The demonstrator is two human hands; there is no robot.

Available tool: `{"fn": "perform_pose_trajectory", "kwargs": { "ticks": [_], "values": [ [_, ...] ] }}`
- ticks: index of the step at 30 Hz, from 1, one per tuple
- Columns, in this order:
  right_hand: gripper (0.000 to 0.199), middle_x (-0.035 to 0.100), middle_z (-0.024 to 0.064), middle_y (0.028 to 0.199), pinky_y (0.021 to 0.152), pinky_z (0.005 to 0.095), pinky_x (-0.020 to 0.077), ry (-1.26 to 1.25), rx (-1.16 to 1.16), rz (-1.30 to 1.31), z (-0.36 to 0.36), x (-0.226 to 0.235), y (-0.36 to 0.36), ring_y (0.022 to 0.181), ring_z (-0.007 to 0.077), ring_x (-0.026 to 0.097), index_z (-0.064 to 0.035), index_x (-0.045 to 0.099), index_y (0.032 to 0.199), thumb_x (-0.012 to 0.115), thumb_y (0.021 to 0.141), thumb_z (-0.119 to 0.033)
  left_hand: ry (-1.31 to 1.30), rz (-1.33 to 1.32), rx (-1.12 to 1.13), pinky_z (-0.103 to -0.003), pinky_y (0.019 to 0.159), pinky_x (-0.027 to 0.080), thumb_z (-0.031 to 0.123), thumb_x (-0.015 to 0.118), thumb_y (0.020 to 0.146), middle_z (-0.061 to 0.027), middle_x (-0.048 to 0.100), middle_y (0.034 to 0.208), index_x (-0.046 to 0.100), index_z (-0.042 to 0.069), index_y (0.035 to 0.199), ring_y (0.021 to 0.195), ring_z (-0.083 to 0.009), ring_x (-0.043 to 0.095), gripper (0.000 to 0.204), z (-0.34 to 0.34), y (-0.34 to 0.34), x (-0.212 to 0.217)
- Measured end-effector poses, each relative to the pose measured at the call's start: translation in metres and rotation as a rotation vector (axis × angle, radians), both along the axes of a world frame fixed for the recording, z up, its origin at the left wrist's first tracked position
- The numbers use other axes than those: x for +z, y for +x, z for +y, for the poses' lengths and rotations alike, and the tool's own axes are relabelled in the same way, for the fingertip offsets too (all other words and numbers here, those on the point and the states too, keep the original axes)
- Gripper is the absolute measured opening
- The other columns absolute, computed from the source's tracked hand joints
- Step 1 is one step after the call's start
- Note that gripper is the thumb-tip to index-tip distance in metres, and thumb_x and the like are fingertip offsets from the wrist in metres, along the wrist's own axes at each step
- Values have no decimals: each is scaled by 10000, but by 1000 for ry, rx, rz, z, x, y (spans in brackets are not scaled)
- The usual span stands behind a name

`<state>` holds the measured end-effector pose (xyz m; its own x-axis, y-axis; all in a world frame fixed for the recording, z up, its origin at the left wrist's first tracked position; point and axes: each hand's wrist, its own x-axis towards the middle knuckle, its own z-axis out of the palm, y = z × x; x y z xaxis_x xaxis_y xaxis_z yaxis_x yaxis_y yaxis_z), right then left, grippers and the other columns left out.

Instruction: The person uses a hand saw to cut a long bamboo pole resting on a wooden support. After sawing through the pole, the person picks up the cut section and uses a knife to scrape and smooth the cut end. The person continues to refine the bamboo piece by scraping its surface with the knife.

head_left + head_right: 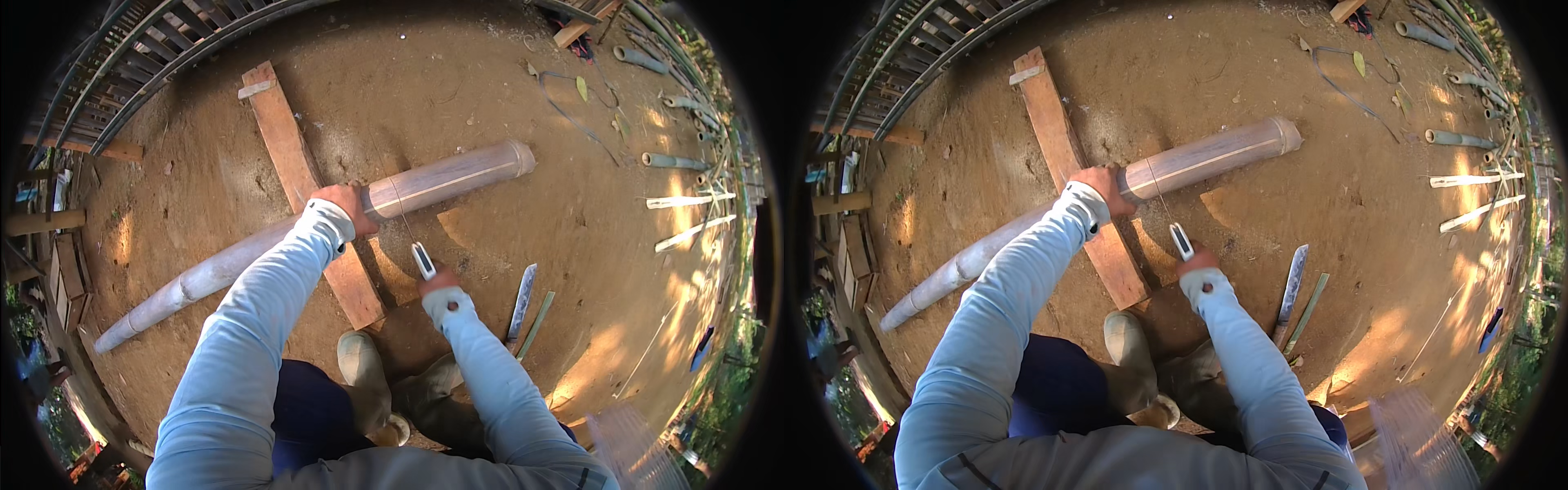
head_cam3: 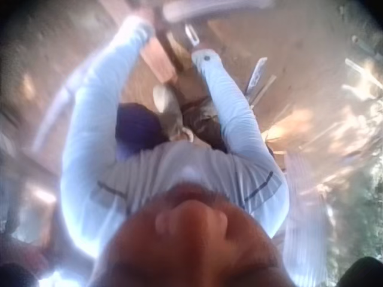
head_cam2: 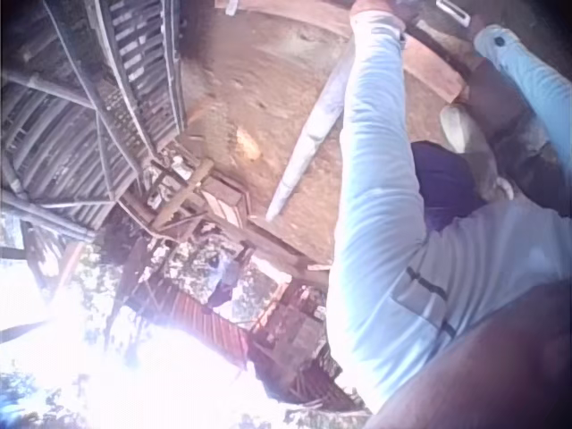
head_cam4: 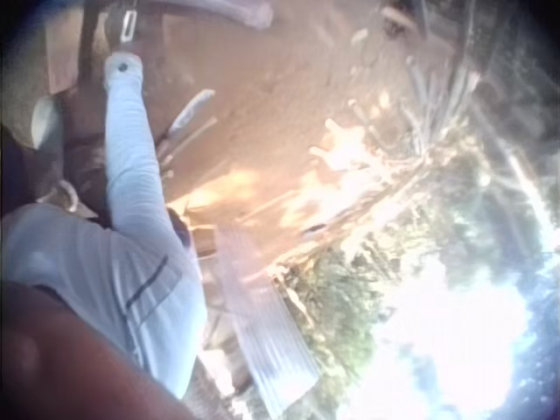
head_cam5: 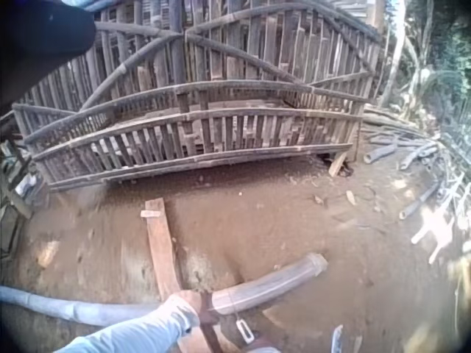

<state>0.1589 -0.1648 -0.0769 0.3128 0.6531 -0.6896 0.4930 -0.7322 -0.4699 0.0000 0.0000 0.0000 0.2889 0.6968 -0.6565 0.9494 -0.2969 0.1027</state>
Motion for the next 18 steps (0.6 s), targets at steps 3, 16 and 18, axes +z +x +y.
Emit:
{"fn": "perform_pose_trajectory", "kwargs": {
  "ticks": [3,16,18],
  "values": [
    [244,645,250,944,772,455,496,280,-24,-22,81,6,18,943,422,615,-17,623,989,605,767,-115,204,-82,17,-395,837,536,500,719,628,-175,684,1001,599,44,1167,946,-293,670,716,55,15,31],
    [225,645,248,880,728,460,503,164,3,-53,0,-7,5,864,426,623,-22,622,925,610,753,-166,28,-10,46,-398,852,526,513,728,605,-190,672,1025,547,53,1226,964,-316,659,794,6,3,13],
    [243,646,248,892,745,462,506,181,52,-54,-85,-20,33,874,429,621,-29,630,933,620,744,-182,24,-37,48,-397,849,527,513,727,608,-187,674,1022,546,52,1225,962,-314,660,791,8,-4,9]
  ]
}}
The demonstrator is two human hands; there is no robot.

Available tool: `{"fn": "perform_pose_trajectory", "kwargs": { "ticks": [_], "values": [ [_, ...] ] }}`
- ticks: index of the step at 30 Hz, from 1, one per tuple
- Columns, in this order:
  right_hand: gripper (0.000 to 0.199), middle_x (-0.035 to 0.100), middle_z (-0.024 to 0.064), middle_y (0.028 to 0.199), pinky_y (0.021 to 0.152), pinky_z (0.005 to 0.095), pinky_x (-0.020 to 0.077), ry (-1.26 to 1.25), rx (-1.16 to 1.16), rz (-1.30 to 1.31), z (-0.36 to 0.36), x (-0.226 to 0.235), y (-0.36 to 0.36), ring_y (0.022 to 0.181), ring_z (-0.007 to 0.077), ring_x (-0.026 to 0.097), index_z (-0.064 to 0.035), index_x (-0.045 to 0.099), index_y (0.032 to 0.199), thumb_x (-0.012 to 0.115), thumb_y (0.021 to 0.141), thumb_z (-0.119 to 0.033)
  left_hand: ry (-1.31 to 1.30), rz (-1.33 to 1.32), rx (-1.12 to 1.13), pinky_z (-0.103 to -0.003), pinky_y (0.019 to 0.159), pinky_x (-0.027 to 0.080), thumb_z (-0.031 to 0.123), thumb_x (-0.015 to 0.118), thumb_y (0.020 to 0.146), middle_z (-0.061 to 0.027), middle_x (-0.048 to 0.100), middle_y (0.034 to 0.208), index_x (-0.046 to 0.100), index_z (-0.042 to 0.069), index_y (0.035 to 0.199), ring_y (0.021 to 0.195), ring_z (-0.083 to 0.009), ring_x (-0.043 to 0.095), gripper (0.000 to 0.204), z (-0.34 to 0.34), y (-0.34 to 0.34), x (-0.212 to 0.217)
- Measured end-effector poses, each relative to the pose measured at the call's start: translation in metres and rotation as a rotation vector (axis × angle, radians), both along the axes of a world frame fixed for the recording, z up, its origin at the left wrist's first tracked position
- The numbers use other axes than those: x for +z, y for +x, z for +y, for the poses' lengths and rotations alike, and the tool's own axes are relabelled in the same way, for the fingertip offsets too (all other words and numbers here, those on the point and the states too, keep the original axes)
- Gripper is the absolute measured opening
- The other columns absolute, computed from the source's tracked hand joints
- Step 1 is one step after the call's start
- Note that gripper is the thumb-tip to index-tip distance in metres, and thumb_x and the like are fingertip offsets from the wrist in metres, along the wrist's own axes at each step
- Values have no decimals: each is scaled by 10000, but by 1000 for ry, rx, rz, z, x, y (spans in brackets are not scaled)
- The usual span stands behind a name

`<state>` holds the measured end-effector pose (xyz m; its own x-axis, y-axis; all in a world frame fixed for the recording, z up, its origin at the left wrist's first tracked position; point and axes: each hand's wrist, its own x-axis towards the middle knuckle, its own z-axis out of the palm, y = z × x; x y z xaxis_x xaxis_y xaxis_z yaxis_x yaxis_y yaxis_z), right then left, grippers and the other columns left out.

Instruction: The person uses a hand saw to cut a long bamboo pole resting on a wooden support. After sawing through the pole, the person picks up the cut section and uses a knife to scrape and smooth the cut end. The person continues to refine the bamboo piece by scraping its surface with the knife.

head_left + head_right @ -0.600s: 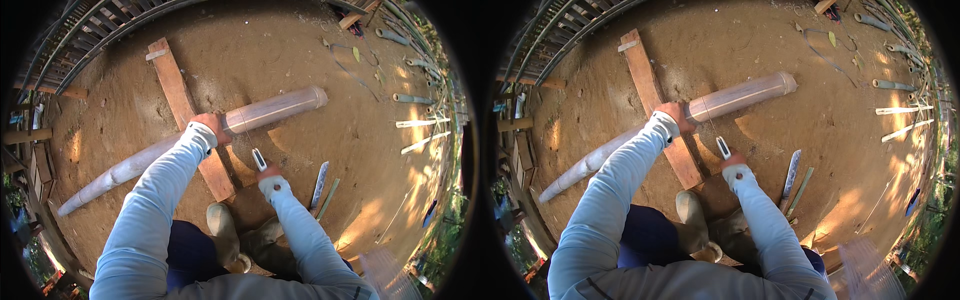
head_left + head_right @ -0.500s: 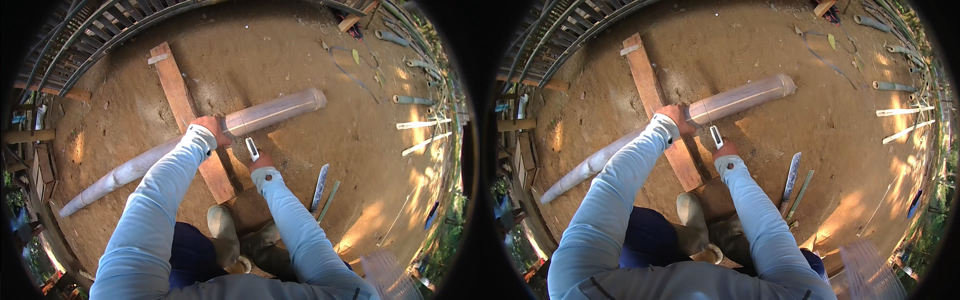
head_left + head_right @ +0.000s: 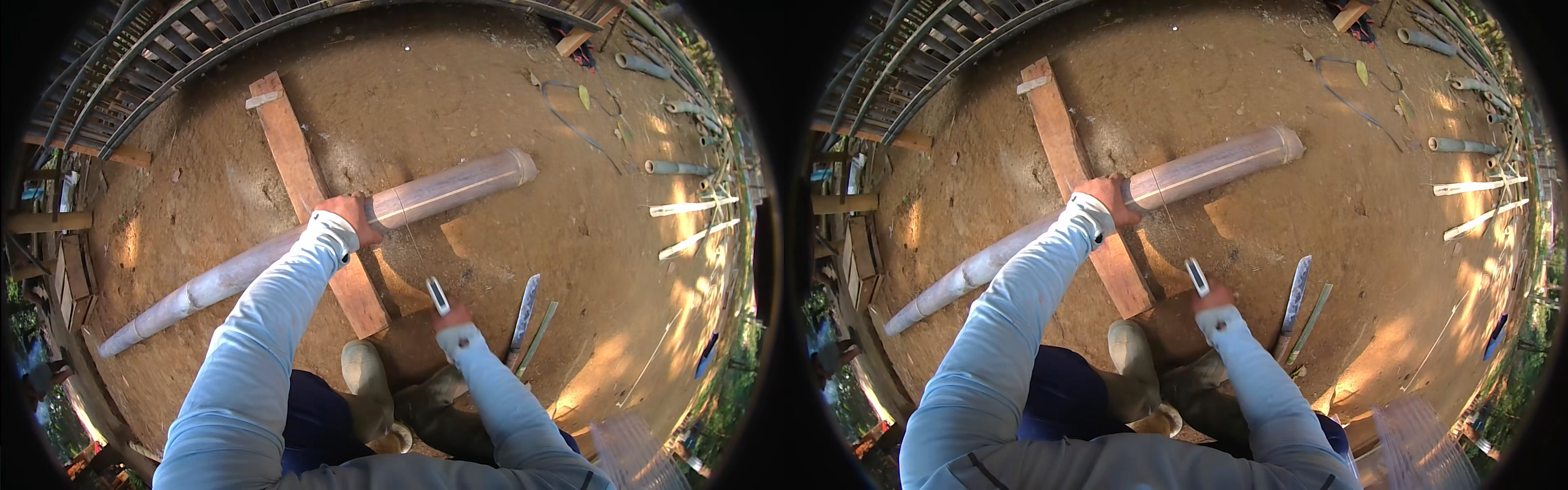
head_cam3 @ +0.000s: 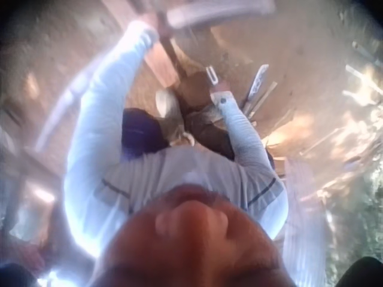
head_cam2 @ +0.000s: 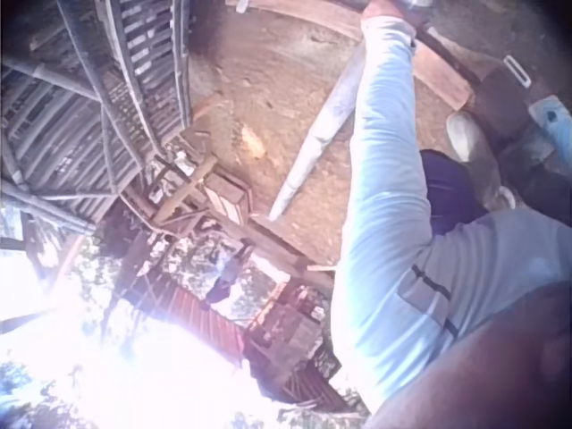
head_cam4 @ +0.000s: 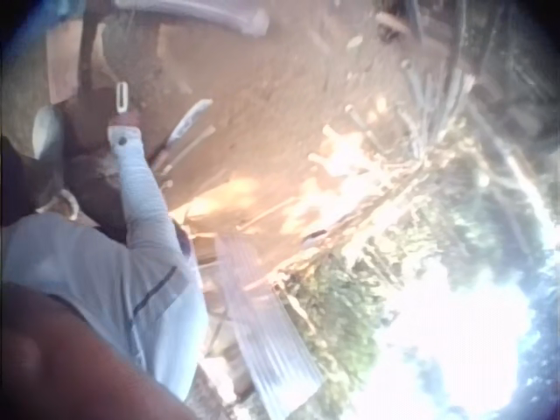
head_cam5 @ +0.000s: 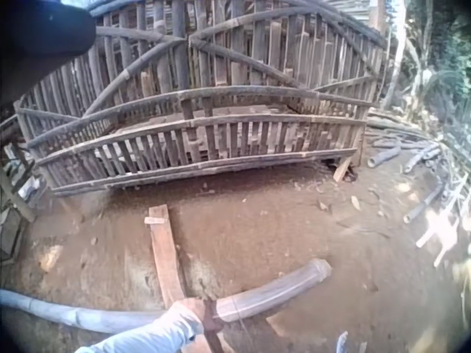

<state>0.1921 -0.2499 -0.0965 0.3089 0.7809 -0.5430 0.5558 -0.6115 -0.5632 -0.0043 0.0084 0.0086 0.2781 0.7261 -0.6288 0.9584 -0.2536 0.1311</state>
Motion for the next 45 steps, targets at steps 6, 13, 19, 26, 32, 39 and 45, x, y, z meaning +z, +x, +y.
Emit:
{"fn": "perform_pose_trajectory", "kwargs": {
  "ticks": [6,13,19,26,32,39,45],
  "values": [
    [307,651,237,933,809,465,500,-227,-10,-119,-11,-1,19,915,415,621,-53,639,995,630,732,-210,35,39,7,-395,841,530,519,721,628,-178,677,1008,531,48,1237,961,-309,662,793,-7,16,-3],
    [308,651,236,930,785,461,499,-101,44,-71,30,35,17,898,419,619,-54,618,1040,605,757,-176,71,0,70,-383,884,510,503,748,600,-202,659,1066,521,17,1266,1003,-312,645,855,16,11,-8],
    [281,647,241,925,768,464,497,-37,27,7,111,11,-4,895,425,614,-38,611,1023,606,768,-155,193,12,115,-376,923,485,493,753,592,-219,645,1102,533,0,1257,1034,-332,629,857,68,-8,-8],
    [295,655,229,934,825,442,511,17,66,-55,47,2,22,934,396,629,-90,645,1052,604,773,-174,87,4,118,-367,925,482,478,742,578,-226,647,1084,563,-19,1206,1026,-339,630,821,74,-17,-14],
    [365,656,223,996,834,448,510,-37,95,-63,196,3,-22,972,399,616,-47,622,1095,633,763,-198,145,-33,85,-366,912,488,486,736,584,-219,657,1063,578,-20,1194,993,-333,641,807,79,-11,-14],
    [314,654,223,979,843,443,502,40,21,72,66,8,14,976,387,622,-78,630,1073,603,764,-131,45,-70,90,-366,913,484,483,742,567,-225,654,1069,600,-31,1163,1007,-339,635,800,73,-16,-9],
    [309,644,250,983,801,436,513,-86,23,85,155,37,-13,953,399,625,-37,609,1059,602,769,-143,130,-62,51,-376,909,489,506,735,572,-211,664,1045,626,-6,1129,1004,-336,639,765,69,-12,-18]
  ]
}}
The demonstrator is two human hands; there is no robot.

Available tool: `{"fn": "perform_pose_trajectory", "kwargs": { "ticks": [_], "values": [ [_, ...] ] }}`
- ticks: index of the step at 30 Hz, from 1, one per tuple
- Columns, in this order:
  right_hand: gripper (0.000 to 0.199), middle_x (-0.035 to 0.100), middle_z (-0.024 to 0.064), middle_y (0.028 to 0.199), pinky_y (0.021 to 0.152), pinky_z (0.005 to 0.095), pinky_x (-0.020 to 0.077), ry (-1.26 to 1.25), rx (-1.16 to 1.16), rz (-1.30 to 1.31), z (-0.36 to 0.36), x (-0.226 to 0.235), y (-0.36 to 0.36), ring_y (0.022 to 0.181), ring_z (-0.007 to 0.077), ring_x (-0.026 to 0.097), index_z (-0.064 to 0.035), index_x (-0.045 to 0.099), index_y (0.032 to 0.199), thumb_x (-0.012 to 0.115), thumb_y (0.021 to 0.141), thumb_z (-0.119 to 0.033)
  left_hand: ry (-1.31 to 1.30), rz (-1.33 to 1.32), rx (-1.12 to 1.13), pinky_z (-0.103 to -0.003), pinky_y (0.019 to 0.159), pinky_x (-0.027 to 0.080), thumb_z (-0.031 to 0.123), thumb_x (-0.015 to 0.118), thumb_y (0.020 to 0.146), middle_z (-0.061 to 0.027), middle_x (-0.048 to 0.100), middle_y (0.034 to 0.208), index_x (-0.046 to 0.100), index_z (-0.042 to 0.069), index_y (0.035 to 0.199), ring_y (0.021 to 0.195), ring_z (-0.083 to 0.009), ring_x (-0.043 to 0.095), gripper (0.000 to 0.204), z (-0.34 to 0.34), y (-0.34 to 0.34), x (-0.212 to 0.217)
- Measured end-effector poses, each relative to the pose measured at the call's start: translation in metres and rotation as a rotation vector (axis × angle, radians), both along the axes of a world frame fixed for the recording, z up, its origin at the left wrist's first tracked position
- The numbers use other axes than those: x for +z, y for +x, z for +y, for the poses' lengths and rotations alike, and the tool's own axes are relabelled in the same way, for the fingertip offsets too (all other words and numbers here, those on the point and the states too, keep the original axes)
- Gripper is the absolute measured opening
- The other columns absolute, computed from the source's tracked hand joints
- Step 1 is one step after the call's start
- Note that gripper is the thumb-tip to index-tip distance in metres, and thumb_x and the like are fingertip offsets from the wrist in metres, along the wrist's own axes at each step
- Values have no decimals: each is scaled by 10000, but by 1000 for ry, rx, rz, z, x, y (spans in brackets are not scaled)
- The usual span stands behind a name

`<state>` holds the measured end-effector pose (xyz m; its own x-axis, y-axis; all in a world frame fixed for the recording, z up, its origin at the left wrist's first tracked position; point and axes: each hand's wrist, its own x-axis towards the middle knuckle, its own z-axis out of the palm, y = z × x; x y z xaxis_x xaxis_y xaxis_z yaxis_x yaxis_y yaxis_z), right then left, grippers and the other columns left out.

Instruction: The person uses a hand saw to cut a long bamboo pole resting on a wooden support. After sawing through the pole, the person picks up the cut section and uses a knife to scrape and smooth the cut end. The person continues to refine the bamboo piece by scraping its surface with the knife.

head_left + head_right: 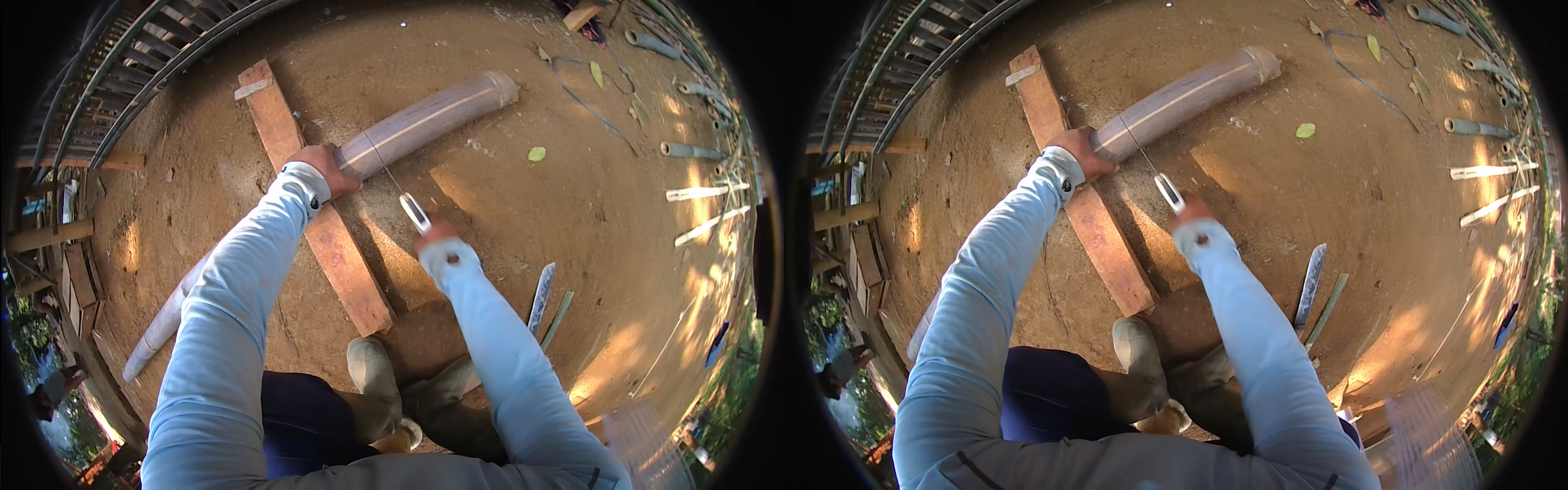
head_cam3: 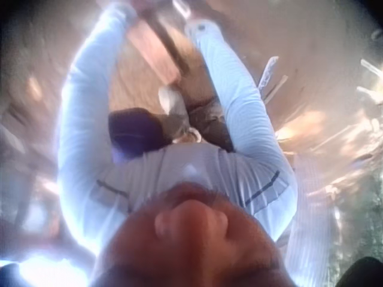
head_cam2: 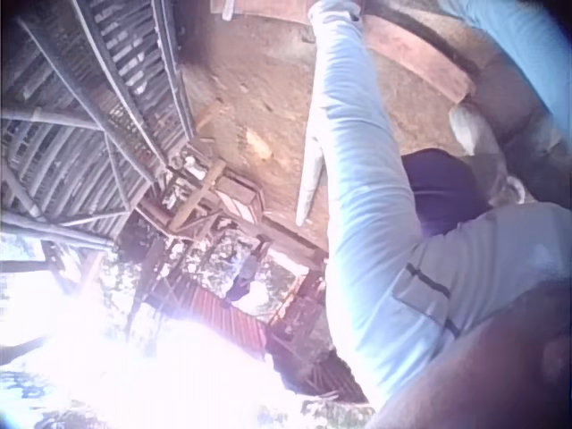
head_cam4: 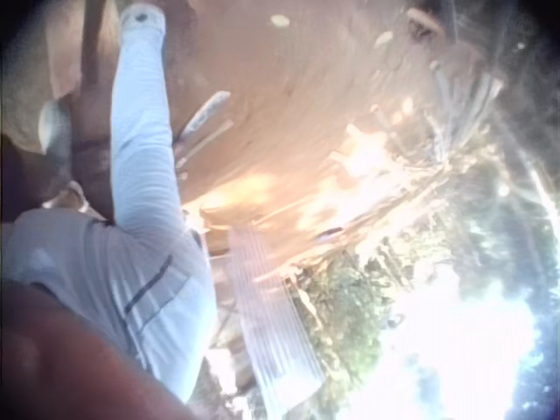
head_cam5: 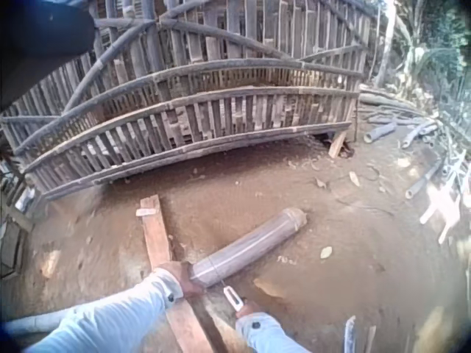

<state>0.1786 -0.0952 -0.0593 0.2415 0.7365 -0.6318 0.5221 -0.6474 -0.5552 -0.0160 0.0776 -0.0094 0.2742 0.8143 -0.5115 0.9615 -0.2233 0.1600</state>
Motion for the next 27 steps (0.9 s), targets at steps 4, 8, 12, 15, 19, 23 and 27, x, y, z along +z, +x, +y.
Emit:
{"fn": "perform_pose_trajectory", "kwargs": {
  "ticks": [4,8,12,15,19,23,27],
  "values": [
    [308,628,256,1011,847,438,493,224,129,-83,23,4,-12,976,428,595,-20,584,1054,591,785,-170,38,45,7,-367,915,492,514,734,572,-204,660,1073,606,1,1169,1015,-329,637,797,3,4,2],
    [294,647,240,975,857,442,494,181,66,-56,-134,-66,54,975,399,614,-56,636,1039,598,757,-129,8,5,-1,-368,914,493,492,729,571,-206,663,1063,606,-5,1161,1005,-327,640,781,6,4,6],
    [295,660,218,968,801,406,522,12,132,-118,-76,-44,40,922,375,642,-68,645,1067,591,785,-135,-45,-18,39,-365,914,488,467,739,568,-226,658,1053,608,-27,1142,1001,-334,639,769,3,3,4],
    [270,643,255,978,783,417,519,31,122,-29,28,-27,4,930,399,632,-14,599,1030,595,794,-144,-11,-10,-4,-362,926,476,490,771,562,-246,643,1080,581,-60,1167,1018,-334,632,839,14,10,5],
    [250,636,264,987,821,459,501,111,96,-59,23,-26,-11,970,431,602,-17,581,1016,584,791,-125,-97,-31,-31,-354,915,482,518,770,544,-248,654,1043,591,-59,1159,1007,-332,638,862,7,4,-4],
    [280,651,234,941,787,468,503,59,107,-52,-103,-23,34,903,409,626,-44,606,1038,617,775,-139,-150,-36,-17,-364,866,504,521,741,551,-228,672,993,610,-36,1137,943,-328,659,819,-12,8,7],
    [297,652,234,950,755,457,511,35,120,-54,-67,-25,23,885,388,639,-41,605,1069,591,781,-112,-84,-3,-50,-369,861,507,514,735,567,-219,677,974,620,-20,1121,928,-324,663,778,-7,2,0]
  ]
}}
